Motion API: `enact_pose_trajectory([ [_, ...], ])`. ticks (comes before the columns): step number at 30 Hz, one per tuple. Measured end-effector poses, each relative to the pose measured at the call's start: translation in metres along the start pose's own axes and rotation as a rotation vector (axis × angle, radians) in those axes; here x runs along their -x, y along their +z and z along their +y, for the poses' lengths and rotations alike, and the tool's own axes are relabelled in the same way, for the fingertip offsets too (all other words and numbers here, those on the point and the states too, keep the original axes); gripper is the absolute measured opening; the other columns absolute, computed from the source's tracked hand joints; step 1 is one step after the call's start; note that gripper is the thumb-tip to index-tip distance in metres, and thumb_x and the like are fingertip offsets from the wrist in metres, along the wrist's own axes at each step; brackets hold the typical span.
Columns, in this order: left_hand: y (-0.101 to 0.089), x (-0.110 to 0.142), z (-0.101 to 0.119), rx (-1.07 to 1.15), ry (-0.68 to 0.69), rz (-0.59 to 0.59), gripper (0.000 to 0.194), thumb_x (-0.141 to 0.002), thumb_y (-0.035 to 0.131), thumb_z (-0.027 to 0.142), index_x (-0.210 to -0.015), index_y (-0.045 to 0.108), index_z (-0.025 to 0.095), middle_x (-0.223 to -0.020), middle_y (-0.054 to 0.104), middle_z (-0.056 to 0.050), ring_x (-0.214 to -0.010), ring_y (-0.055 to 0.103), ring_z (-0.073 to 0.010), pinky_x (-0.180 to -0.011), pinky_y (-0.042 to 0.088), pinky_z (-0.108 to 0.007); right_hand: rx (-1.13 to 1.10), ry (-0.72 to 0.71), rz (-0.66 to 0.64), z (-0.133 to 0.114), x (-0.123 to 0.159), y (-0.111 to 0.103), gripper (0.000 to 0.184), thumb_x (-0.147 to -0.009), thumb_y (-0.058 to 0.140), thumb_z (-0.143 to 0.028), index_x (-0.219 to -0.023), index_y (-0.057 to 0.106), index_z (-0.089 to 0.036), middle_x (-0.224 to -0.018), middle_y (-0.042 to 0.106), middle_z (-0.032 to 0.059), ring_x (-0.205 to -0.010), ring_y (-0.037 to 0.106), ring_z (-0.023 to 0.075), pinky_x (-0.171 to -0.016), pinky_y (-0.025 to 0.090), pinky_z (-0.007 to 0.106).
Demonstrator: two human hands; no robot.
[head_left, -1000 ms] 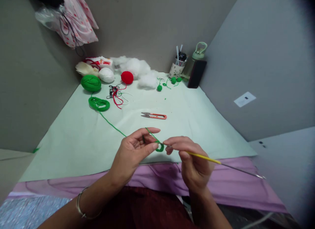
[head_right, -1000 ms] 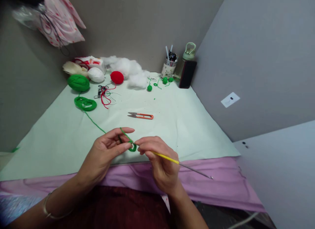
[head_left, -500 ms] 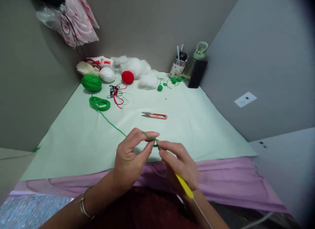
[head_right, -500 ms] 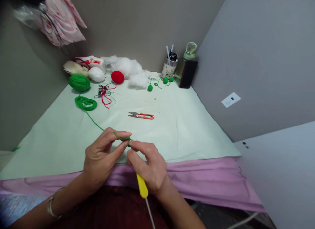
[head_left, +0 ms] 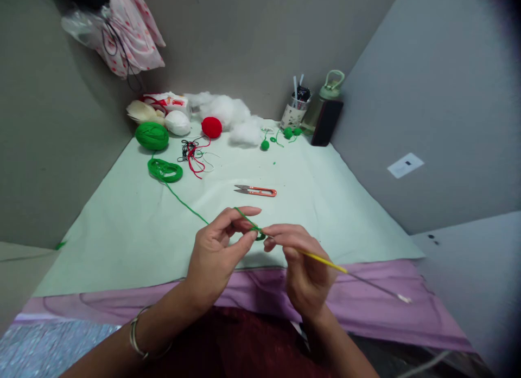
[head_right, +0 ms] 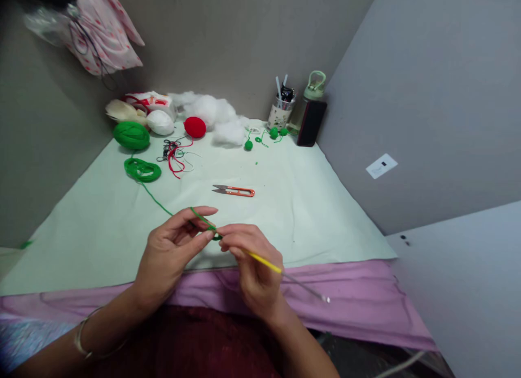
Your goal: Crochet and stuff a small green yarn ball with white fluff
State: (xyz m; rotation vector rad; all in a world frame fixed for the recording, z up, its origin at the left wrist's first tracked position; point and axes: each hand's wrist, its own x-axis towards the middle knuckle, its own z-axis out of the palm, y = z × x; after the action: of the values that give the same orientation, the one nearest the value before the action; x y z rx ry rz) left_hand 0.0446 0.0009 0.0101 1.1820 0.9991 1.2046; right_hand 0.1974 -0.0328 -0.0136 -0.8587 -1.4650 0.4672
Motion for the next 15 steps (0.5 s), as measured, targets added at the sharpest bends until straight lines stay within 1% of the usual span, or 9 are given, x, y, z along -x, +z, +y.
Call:
enact_pose_trajectory([
  [2,-0.001,-0.001,0.000,-0.015,-0.009,-0.024,0.027,-0.078,0.074,0.017,-0.105,0.076,0.022,-0.080,0.064,0.001,-0.081,0.064,-0.0132,-0.083,0.053,-0.025,-0.014,0.018,-0.015,-0.001,-0.004,-0.001,0.024,-0.100,0.051,-0.012,-0.104,0.072,-0.024,-0.089,0.074,0.0054,-0.090,0.070,0.0209,-0.074,0.059,0.037],
  [4,-0.001,-0.001,-0.001,-0.012,-0.022,-0.044,0.029,-0.079,0.074,0.017,-0.108,0.075,0.022,-0.079,0.063,0.001,-0.080,0.064,-0.0128,-0.084,0.053,-0.025,-0.009,-0.002,-0.006,0.000,-0.004,-0.001,0.024,-0.100,0.052,-0.013,-0.104,0.072,-0.024,-0.086,0.073,0.0049,-0.090,0.070,0.0212,-0.074,0.059,0.037],
  [6,0.001,-0.002,-0.002,0.011,-0.049,-0.060,0.031,-0.079,0.074,0.018,-0.110,0.075,0.021,-0.078,0.062,0.002,-0.078,0.063,-0.0125,-0.084,0.054,-0.026,-0.004,-0.032,0.006,0.002,-0.001,0.001,0.026,-0.099,0.052,-0.012,-0.107,0.072,-0.025,-0.087,0.074,0.0053,-0.090,0.070,0.0213,-0.074,0.059,0.037],
  [10,0.003,-0.002,-0.004,0.087,-0.125,-0.078,0.034,-0.078,0.075,0.019,-0.111,0.075,0.021,-0.078,0.059,0.003,-0.076,0.061,-0.0111,-0.080,0.054,-0.024,-0.029,-0.065,0.035,0.008,0.007,0.004,0.028,-0.099,0.053,-0.011,-0.112,0.072,-0.026,-0.100,0.075,0.0072,-0.091,0.071,0.0206,-0.072,0.059,0.037],
  [15,0.002,-0.001,-0.003,0.155,-0.140,-0.105,0.035,-0.079,0.078,0.021,-0.114,0.073,0.023,-0.081,0.061,0.003,-0.079,0.061,-0.0100,-0.079,0.053,-0.021,0.049,-0.013,0.089,0.005,0.003,0.003,0.023,-0.100,0.051,-0.015,-0.103,0.072,-0.024,-0.089,0.074,0.0057,-0.091,0.070,0.0218,-0.075,0.058,0.039],
])
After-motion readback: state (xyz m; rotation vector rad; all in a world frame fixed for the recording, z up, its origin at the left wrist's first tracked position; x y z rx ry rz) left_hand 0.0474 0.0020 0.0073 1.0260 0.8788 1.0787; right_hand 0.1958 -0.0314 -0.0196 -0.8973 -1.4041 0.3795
